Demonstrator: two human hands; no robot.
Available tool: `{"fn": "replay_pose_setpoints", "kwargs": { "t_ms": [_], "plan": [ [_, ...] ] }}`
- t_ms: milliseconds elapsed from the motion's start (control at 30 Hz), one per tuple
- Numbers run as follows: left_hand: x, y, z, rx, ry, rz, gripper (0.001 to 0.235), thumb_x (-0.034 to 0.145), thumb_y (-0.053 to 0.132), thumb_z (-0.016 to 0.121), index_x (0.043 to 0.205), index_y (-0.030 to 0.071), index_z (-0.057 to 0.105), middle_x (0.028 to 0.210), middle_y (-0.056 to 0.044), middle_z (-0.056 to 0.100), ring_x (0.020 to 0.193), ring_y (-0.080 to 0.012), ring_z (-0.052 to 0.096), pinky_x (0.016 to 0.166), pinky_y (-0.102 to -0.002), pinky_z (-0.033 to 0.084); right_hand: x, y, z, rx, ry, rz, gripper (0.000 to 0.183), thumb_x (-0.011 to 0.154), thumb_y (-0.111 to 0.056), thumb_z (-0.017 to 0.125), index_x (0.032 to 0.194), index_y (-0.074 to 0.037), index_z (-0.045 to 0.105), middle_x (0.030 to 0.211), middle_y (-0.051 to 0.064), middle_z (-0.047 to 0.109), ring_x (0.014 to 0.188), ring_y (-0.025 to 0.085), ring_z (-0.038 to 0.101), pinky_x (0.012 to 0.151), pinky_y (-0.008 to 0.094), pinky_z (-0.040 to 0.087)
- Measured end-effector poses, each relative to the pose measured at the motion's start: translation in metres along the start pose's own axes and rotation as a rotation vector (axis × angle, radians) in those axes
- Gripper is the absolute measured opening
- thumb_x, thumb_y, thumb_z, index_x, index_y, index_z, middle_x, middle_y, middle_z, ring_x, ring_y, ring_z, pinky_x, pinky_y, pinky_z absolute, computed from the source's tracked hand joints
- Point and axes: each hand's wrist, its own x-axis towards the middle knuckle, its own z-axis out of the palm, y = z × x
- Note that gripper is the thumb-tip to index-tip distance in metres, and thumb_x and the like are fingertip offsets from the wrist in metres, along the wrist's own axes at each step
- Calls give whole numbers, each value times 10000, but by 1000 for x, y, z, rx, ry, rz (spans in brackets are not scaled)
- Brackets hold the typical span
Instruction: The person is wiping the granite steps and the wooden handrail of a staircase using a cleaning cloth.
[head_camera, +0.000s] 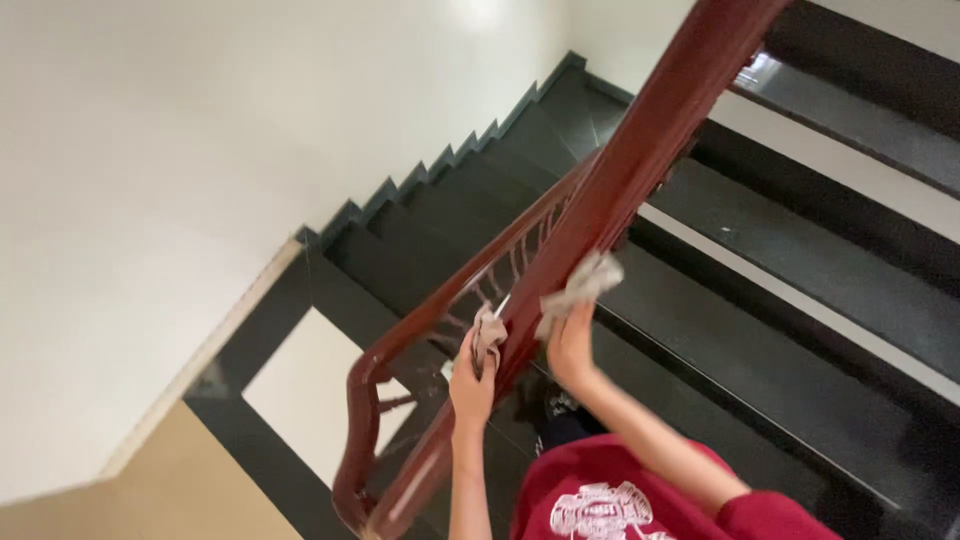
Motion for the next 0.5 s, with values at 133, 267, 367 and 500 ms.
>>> {"fn": "replay_pose_setpoints", "kwargs": {
  "t_ms": [133,267,367,500],
  "plan": [
    [2,-4,6,110,-25,-219,517,986,311,558,1476,156,500,1303,-137,682,1190,-316,660,986,-410,507,22,82,-32,-563,155,-227,623,1122,-68,370,1644,-19,33,1643,257,183,1458,414,318,1193,452,345],
    [32,1,23,104,-34,94,457,1008,253,578,1429,78,550,1331,-184,660,1217,-366,643,1003,-442,504,159,-23,-51,-528,432,-334,558,1136,-152,428,1611,48,214,1623,255,374,1470,370,416,1217,418,333],
    [72,81,36,136,-132,97,490,1012,263,537,1449,44,506,1309,-190,656,1184,-372,645,986,-445,516,179,-63,-42,-509,466,-379,551,1133,-151,430,1612,39,238,1629,244,379,1490,366,405,1237,416,320],
    [74,65,57,287,-40,278,561,1038,241,561,1487,-55,399,1417,-276,543,1274,-440,545,1034,-474,464,117,29,-47,-838,448,-384,563,1151,-85,394,1631,79,152,1701,318,178,1573,460,185,1275,483,157]
  ]
}}
